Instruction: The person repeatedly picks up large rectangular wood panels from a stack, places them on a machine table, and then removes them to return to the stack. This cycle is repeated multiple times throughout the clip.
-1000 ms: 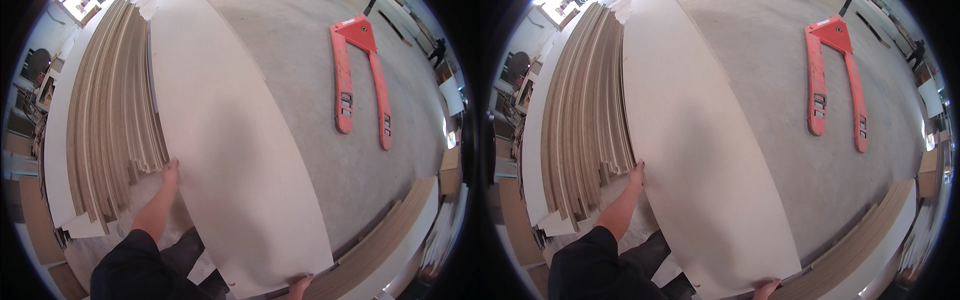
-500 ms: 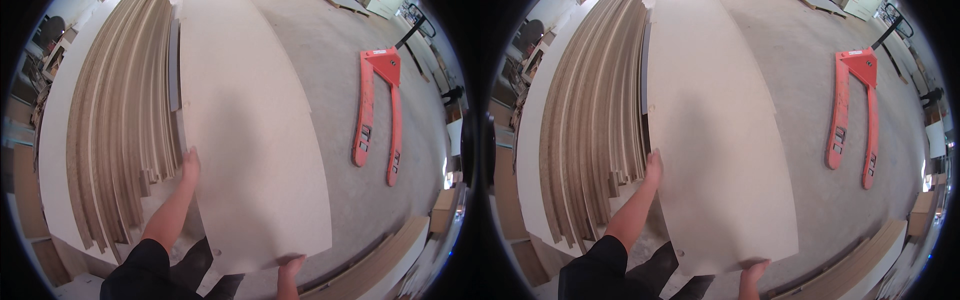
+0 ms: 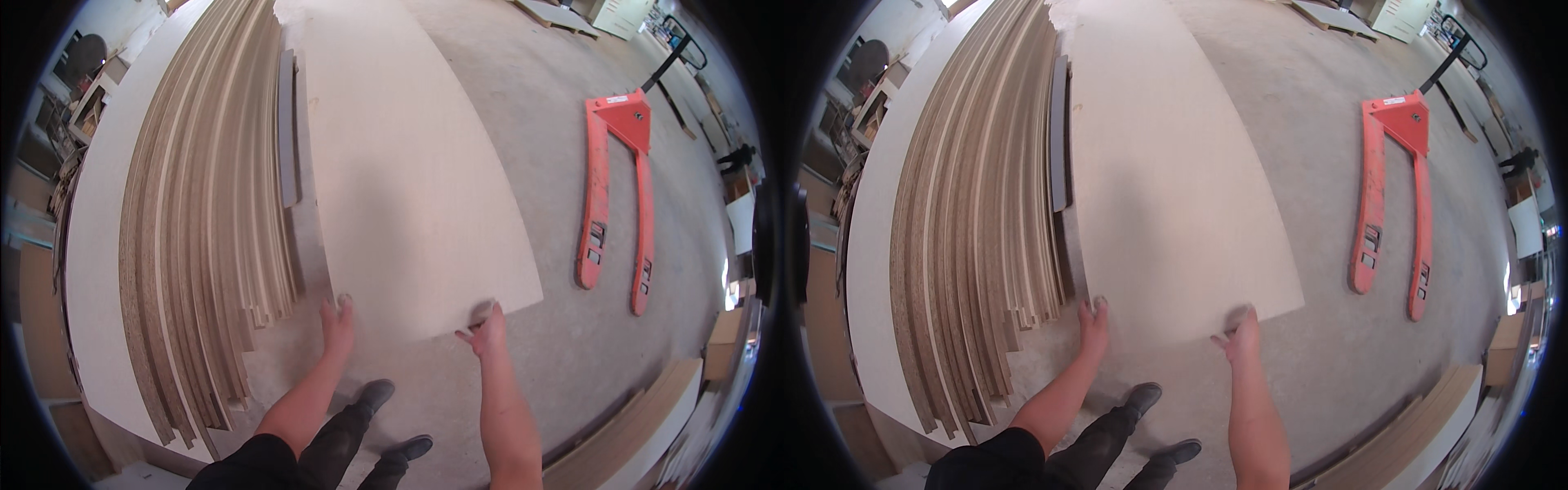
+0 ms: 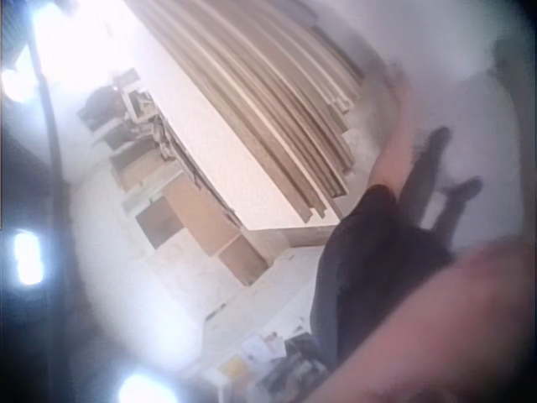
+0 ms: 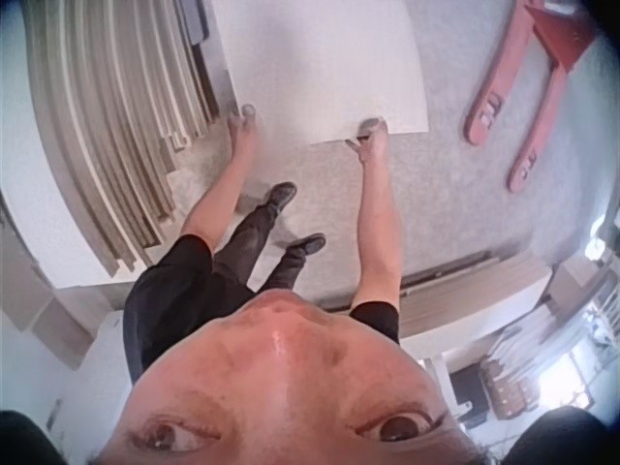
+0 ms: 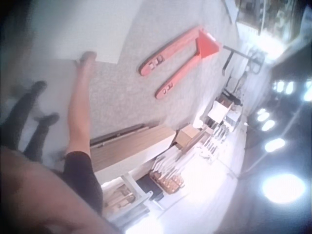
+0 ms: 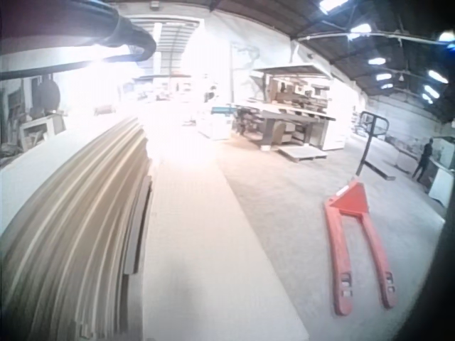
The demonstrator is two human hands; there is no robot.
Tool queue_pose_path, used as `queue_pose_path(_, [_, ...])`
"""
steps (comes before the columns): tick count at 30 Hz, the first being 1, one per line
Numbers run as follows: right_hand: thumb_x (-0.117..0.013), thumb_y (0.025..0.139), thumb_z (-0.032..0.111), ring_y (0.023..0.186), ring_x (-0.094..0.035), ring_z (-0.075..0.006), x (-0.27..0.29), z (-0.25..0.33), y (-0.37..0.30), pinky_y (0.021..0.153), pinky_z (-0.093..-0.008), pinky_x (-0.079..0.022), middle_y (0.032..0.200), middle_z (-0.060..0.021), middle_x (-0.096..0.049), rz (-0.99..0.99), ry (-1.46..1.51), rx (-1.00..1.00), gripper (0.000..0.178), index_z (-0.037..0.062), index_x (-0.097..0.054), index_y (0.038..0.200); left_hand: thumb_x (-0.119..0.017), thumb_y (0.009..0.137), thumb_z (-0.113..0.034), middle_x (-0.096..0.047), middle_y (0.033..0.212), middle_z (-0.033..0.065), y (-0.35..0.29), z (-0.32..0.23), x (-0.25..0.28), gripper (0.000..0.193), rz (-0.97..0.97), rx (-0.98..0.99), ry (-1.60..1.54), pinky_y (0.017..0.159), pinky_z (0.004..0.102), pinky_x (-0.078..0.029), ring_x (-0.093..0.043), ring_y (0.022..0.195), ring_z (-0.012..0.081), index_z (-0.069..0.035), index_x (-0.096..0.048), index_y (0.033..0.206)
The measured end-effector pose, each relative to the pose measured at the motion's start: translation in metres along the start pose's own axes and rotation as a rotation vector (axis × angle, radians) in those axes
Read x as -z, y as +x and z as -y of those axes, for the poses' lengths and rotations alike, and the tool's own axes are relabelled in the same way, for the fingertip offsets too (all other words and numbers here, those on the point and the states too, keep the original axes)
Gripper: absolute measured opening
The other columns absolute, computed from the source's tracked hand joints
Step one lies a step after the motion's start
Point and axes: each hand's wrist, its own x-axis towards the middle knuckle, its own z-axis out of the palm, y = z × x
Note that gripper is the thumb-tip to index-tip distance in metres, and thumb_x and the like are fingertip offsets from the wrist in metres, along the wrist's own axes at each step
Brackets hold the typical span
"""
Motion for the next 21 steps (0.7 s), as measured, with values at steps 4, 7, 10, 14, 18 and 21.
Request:
queue_pose_path(4, [-0.031, 0.101, 0.059, 0.148, -0.024, -0.0386, -0.056, 0.043, 0.009, 0.107, -0.0683, -0.032, 0.163, -0.0138, -0.022, 0.097, -0.023, 0.033, 0.074, 0.0124, -0.023, 0.157, -0.053, 0.100, -0.045, -0.040, 0.146, 0.0329, 0.069, -0.047, -0.014, 0.076, -0.152, -0.034, 0.234, 0.116, 0.0455, -0.030, -0.037, 0.139, 0.0436, 0.011, -0.030, 0.147])
queue_pose_path(7, [-0.029, 0.104, 0.055, 0.148, -0.025, -0.0374, -0.091, 0.062, 0.009, 0.108, -0.0680, -0.033, 0.161, -0.0139, -0.025, 0.134, -0.072, 0.080, 0.069, 0.0106, -0.022, 0.157, -0.050, 0.101, -0.040, -0.045, 0.143, 0.0297, 0.119, -0.077, -0.019, 0.066, -0.180, -0.203, 0.220, 0.109, 0.0475, -0.037, -0.045, 0.132, 0.0439, 0.009, -0.035, 0.143])
queue_pose_path(10, [-0.031, 0.105, 0.049, 0.147, -0.029, -0.0351, -0.122, 0.073, 0.009, 0.107, -0.0674, -0.036, 0.159, -0.0132, -0.029, 0.107, -0.133, 0.110, 0.064, 0.0095, -0.025, 0.155, -0.047, 0.103, -0.037, -0.044, 0.145, 0.0281, 0.151, -0.097, -0.025, 0.061, -0.177, -0.189, 0.263, 0.108, 0.0478, -0.039, -0.046, 0.132, 0.0428, 0.007, -0.036, 0.144])
queue_pose_path(14, [-0.034, 0.105, 0.045, 0.145, -0.033, -0.0343, -0.154, 0.081, 0.005, 0.105, -0.0662, -0.038, 0.158, -0.0132, -0.030, 0.122, -0.207, 0.125, 0.061, 0.0083, -0.027, 0.154, -0.044, 0.104, -0.036, -0.040, 0.150, 0.0259, 0.181, -0.115, -0.027, 0.060, -0.182, -0.155, 0.386, 0.111, 0.0462, -0.038, -0.043, 0.136, 0.0403, 0.004, -0.032, 0.147])
queue_pose_path(18, [-0.038, 0.104, 0.042, 0.140, -0.039, -0.0335, -0.173, 0.084, 0.006, 0.101, -0.0642, -0.042, 0.157, -0.0135, -0.030, 0.119, -0.269, 0.131, 0.061, 0.0063, -0.029, 0.153, -0.041, 0.104, -0.036, -0.036, 0.155, 0.0229, 0.197, -0.138, -0.021, 0.062, -0.154, -0.173, 0.423, 0.113, 0.0456, -0.037, -0.039, 0.140, 0.0385, 0.003, -0.028, 0.151])
queue_pose_path(21, [-0.039, 0.105, 0.039, 0.142, -0.038, -0.0355, -0.167, 0.073, 0.021, 0.097, -0.0627, -0.047, 0.160, -0.0189, -0.026, 0.175, -0.393, 0.179, 0.066, 0.0088, -0.015, 0.159, -0.040, 0.105, -0.036, -0.036, 0.155, 0.0219, 0.205, -0.151, -0.017, 0.062, -0.119, -0.164, 0.377, 0.113, 0.0458, -0.037, -0.040, 0.139, 0.0391, 0.001, -0.026, 0.152])
